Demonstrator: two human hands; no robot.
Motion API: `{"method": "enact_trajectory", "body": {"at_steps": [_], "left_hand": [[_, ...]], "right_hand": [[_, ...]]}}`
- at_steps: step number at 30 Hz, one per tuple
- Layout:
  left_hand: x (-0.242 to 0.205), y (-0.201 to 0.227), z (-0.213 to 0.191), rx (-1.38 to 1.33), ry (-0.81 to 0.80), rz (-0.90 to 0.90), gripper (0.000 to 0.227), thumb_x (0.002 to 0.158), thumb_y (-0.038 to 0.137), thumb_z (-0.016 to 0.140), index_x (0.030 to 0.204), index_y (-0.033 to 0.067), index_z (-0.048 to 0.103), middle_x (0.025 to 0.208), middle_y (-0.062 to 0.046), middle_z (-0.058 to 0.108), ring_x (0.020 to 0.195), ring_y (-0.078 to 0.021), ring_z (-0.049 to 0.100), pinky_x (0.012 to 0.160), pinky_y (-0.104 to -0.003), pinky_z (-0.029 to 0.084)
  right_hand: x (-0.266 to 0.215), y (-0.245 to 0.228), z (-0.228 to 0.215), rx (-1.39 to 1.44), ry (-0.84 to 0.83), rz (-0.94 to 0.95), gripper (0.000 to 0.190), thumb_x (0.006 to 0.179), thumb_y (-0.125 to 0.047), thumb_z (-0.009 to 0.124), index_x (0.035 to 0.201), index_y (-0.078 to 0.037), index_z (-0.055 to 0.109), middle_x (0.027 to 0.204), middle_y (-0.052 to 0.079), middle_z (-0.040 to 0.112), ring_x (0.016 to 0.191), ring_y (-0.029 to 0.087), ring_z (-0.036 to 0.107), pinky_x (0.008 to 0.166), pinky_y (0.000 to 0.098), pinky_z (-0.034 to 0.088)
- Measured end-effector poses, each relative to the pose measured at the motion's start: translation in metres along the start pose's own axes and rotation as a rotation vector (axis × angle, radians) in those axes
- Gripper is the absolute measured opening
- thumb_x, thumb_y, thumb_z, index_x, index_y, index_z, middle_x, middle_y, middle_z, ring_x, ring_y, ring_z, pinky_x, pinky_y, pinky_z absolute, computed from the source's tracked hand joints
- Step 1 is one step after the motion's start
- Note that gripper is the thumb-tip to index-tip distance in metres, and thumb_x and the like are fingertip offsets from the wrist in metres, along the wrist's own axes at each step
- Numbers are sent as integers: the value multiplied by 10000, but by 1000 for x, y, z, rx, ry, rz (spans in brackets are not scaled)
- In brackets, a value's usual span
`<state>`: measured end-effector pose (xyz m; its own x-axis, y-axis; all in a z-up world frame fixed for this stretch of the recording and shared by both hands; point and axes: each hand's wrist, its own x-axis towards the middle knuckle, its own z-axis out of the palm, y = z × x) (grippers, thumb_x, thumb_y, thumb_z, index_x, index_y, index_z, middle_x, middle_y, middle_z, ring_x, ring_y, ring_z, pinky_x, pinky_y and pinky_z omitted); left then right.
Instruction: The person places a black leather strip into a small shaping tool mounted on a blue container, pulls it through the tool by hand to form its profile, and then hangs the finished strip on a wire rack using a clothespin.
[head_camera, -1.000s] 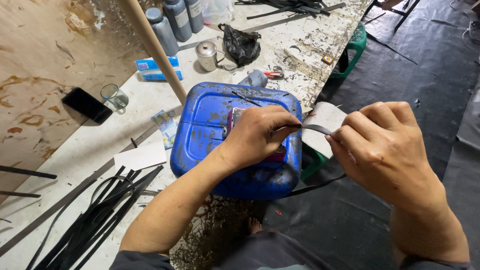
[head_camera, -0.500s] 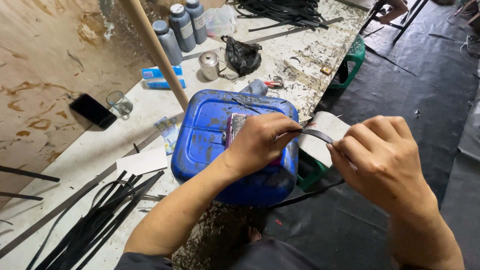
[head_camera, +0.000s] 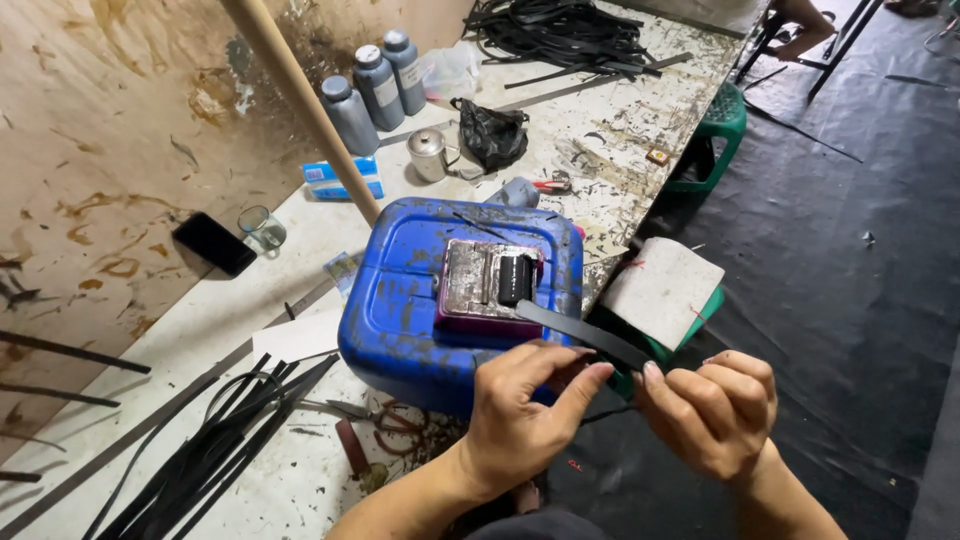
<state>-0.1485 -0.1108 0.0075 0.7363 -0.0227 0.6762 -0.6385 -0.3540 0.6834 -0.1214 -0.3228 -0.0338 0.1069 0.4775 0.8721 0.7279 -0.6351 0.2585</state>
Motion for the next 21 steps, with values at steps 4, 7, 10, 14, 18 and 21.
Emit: {"method": "enact_trajectory", "body": {"at_steps": [4,7,10,14,18,21], "left_hand": [[-14,9,-4,-39,23,-141,181,908,96,767,757,68,672,651,-15,663,555,-122,583,571,-286,471],[-30,16,-10,-158,-25,-361,201,919,142,749,732,75,721,663,3,716,570,-52,583,546,-227,481],[-48,24,-16,-311,-3,-551,189,920,125,745,748,56,710,733,-49,766,670,-69,713,613,-207,576],[-73,43,-25,-376,66,-605,159,920,101,739,778,32,719,762,-81,777,700,-108,748,650,-214,620],[-102,64,-35,-320,127,-581,171,921,106,733,770,31,707,764,-89,778,694,-112,748,640,-219,617],[-120,84,-44,-282,187,-604,167,914,120,741,771,33,730,773,-84,784,689,-118,760,649,-218,631]], "right_hand": [[-6,-12,-2,27,11,-59,73,912,-64,789,958,-64,732,836,1,636,780,197,476,694,346,457],[-9,-21,-6,36,22,-127,45,928,-73,774,956,-67,740,853,2,644,789,199,477,701,348,452],[-12,-34,-11,92,23,-160,63,938,-50,738,1001,-54,747,903,20,654,824,195,489,720,359,475],[-8,-49,-23,172,22,-192,75,947,-55,731,1021,-51,739,920,19,651,828,198,491,721,355,470],[-7,-69,-33,214,56,-224,90,944,-72,764,1031,-62,741,916,10,652,818,190,486,738,358,470],[-7,-86,-42,271,47,-230,94,959,-53,722,1054,-53,729,917,20,655,813,203,474,725,361,464]]}}
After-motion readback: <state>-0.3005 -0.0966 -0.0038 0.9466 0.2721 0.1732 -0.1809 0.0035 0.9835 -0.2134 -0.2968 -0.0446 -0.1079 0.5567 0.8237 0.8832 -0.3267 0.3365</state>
